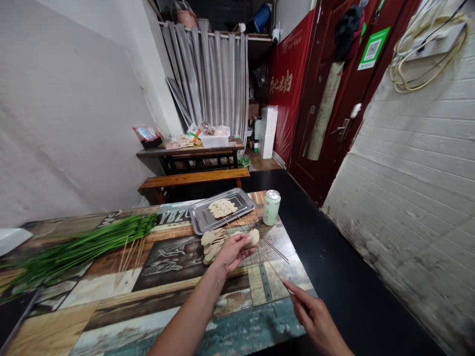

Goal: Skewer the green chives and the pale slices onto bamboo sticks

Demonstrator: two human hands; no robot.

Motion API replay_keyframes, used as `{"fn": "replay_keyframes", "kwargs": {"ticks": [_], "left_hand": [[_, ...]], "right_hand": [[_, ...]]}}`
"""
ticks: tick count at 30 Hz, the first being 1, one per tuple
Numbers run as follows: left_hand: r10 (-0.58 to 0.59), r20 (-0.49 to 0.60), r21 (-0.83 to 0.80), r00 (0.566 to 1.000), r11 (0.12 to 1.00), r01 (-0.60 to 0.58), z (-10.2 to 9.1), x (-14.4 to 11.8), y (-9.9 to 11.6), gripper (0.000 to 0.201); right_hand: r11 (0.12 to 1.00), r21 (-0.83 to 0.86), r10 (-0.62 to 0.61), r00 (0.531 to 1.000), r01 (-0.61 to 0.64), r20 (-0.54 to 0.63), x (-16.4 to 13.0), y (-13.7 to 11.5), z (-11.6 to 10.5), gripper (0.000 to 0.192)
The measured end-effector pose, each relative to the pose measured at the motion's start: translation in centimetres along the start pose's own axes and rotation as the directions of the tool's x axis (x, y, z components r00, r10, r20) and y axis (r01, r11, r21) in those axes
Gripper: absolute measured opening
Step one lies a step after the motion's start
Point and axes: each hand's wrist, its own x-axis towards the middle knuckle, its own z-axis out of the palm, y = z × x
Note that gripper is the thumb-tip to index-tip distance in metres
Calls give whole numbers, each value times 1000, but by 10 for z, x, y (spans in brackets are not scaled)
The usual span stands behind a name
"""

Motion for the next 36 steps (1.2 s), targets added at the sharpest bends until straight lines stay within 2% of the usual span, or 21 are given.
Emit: {"fn": "replay_keyframes", "kwargs": {"ticks": [3, 9, 24, 36], "left_hand": [[26, -37, 17, 999, 1000, -25, 0, 0, 0, 20], [62, 5, 36, 998, 997, -62, 1, -1, 1, 20], [136, -1, 91, 991, 987, -135, 11, -5, 3, 22], [48, 61, 40, 997, 998, -50, 12, -6, 7, 16]], "right_hand": [[1000, 4, 4, 1000, -4, 8, 0, -1, 0, 45], [1000, 20, -2, 1000, 2, 14, 0, 1, 0, 45], [999, 40, 17, 1000, -17, -7, 3, 6, 2, 43], [996, 78, 34, 999, -33, -10, 4, 13, 7, 44]]}}
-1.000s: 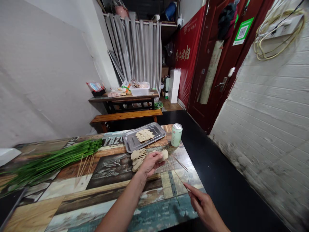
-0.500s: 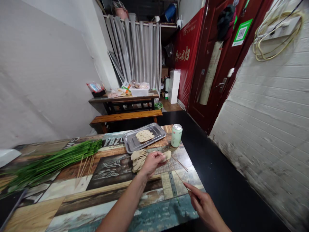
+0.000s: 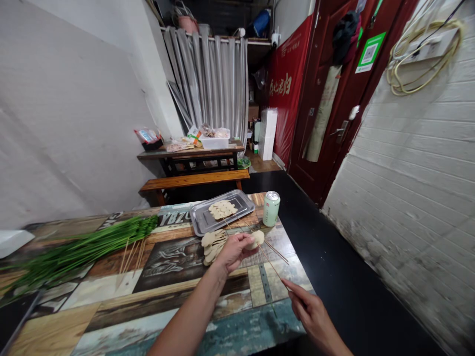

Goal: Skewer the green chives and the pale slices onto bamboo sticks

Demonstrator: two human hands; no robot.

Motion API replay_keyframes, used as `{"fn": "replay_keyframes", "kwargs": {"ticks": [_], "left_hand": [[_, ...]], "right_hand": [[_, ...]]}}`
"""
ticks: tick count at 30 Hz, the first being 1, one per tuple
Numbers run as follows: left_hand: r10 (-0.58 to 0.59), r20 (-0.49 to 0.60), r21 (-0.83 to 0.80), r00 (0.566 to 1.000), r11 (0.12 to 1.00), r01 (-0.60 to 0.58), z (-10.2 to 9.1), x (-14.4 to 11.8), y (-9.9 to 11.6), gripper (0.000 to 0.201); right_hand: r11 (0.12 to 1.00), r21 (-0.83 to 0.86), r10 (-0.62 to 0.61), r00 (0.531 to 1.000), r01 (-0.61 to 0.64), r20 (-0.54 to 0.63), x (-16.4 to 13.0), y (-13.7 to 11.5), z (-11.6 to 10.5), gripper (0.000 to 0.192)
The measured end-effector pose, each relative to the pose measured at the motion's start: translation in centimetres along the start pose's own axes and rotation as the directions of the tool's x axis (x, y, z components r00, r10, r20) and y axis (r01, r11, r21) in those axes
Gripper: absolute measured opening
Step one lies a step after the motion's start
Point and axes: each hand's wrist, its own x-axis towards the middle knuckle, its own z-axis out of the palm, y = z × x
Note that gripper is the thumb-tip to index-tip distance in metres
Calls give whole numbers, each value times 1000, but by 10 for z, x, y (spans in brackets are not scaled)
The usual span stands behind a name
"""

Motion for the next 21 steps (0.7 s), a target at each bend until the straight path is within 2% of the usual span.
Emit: {"fn": "replay_keyframes", "kwargs": {"ticks": [7, 15, 21], "left_hand": [[-35, 15, -32, 999, 999, 36, 1, 0, 2, 15], [-51, 17, -3, 999, 999, 51, 4, -2, 4, 14], [-102, 67, -23, 993, 994, 103, 7, -6, 7, 12]], "right_hand": [[998, 57, -12, 998, 16, -58, 0, 7, 7, 44], [998, 67, 15, 999, -13, -29, 1, 7, 10, 45], [996, 91, 17, 999, -13, -45, 1, 12, 13, 45]]}}
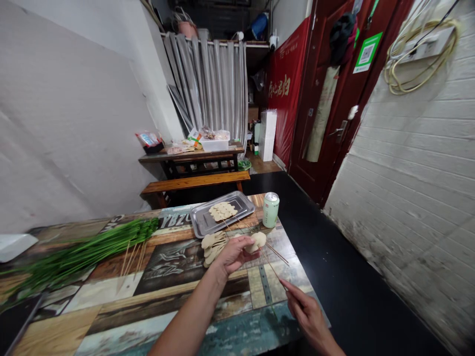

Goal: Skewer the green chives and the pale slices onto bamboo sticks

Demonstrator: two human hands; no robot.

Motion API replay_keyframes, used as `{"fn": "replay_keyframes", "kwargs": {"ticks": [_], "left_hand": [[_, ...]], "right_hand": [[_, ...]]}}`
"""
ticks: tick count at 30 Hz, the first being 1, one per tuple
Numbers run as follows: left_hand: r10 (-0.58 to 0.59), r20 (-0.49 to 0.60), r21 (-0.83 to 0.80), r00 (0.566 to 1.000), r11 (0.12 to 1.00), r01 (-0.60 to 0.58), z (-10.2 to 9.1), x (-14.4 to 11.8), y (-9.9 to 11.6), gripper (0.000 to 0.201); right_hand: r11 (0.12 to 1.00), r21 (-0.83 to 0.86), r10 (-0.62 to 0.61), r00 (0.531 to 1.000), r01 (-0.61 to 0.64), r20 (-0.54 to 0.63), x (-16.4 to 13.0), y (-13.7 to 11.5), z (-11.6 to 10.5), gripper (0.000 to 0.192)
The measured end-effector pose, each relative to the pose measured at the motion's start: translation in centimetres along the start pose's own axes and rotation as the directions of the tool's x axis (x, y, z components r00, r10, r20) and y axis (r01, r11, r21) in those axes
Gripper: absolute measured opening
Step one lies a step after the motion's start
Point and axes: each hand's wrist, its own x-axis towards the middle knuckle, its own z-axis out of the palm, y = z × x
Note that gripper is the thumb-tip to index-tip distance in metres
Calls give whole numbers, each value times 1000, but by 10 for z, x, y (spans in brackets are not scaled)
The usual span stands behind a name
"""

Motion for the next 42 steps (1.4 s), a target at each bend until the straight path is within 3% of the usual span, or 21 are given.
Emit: {"fn": "replay_keyframes", "kwargs": {"ticks": [26, 37, 42], "left_hand": [[-2, 27, -28, 1000, 1000, 3, 4, 0, 3, 15], [21, -40, 71, 999, 997, -18, 2, 2, -3, 25], [63, -119, 93, 991, 994, -52, -5, 9, -12, 25]], "right_hand": [[983, 182, 5, 999, -11, 33, 0, 15, 6, 43], [997, 67, -42, 999, 43, -14, -3, 6, 2, 42], [999, -1, -47, 999, 47, -14, -2, 15, 1, 41]]}}
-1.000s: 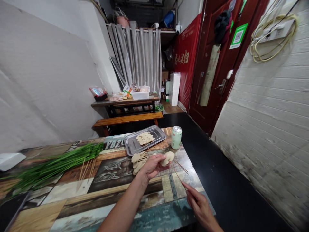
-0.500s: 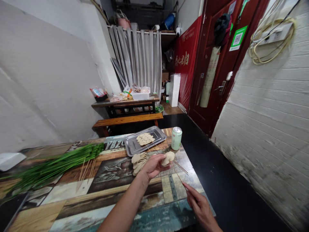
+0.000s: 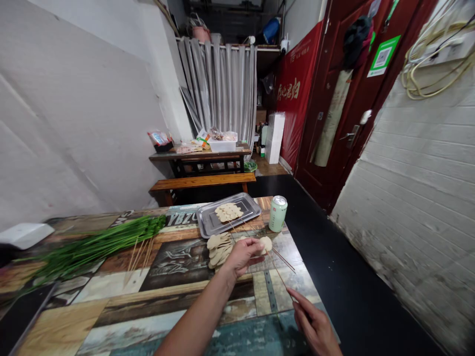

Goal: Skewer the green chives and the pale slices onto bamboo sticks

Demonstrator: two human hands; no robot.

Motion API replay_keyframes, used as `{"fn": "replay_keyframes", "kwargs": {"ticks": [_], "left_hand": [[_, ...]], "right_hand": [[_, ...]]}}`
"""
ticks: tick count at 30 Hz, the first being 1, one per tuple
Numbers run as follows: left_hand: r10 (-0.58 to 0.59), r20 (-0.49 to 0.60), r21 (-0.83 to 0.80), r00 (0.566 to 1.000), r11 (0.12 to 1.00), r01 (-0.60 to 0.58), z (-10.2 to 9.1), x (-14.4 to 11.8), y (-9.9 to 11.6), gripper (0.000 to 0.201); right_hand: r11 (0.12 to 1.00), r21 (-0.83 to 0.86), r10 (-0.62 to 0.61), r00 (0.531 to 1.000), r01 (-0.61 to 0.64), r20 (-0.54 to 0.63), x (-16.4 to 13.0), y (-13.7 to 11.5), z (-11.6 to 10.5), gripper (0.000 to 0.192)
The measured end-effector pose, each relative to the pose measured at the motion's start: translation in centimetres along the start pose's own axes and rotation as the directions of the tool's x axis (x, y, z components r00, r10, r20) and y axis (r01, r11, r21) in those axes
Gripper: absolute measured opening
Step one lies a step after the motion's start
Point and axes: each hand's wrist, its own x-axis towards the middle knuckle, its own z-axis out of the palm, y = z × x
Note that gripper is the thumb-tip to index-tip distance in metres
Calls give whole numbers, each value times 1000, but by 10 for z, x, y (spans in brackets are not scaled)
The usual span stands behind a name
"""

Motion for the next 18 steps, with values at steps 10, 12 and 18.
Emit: {"fn": "replay_keyframes", "kwargs": {"ticks": [10, 12, 18], "left_hand": [[-31, -19, -57, 999, 998, 30, -11, 13, -16, 28], [-39, -16, -65, 999, 997, 38, -13, 13, -19, 28], [-60, -20, -85, 998, 995, 58, -18, 12, -24, 27]], "right_hand": [[997, -59, 59, 996, -55, 62, 17, 4, 16, 42], [998, -45, 45, 997, -42, 69, 23, 1, 20, 41], [998, -60, 6, 998, -2, 58, 35, -10, 30, 39]]}}
